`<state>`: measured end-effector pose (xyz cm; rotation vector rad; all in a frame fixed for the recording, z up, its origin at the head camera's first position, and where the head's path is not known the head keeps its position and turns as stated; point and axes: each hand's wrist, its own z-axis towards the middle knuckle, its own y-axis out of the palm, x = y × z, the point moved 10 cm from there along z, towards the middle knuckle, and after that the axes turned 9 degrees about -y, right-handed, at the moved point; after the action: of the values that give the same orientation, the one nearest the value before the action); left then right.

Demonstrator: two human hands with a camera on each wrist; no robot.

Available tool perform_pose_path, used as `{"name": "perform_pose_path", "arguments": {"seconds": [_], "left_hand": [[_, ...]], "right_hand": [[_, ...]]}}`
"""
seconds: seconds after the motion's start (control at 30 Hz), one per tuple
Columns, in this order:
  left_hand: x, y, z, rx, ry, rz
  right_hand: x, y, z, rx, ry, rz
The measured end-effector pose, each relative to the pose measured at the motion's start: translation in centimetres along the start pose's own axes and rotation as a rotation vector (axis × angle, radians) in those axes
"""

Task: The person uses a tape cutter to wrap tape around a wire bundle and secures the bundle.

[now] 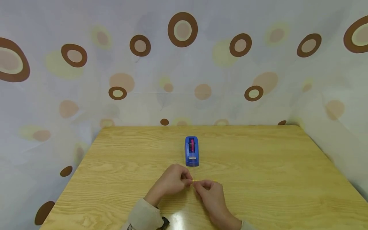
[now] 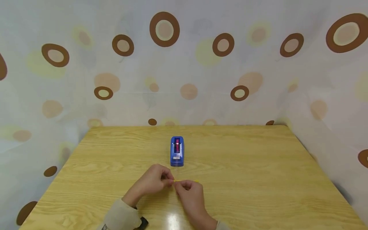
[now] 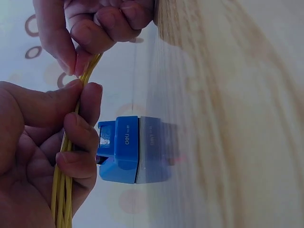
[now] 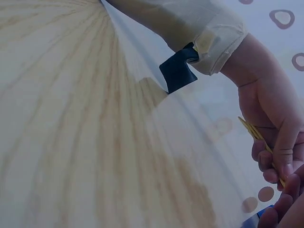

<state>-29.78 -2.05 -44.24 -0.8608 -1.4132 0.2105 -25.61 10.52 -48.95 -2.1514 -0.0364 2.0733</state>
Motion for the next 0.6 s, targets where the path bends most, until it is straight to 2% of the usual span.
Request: {"name": "perform_pose_path", "arguments": {"seconds": [0.33, 0.6], "left_hand": [[0.38, -0.01, -0.09, -0.012, 0.021, 0.027], [0.25, -0.05, 0.1, -0.005, 0.009, 0.032]], "right_hand": [[-0.18, -0.33, -0.03, 0.028, -0.048, -0.015], [-0.39, -0.49, 0.04, 0.042, -0.071, -0.058]]}}
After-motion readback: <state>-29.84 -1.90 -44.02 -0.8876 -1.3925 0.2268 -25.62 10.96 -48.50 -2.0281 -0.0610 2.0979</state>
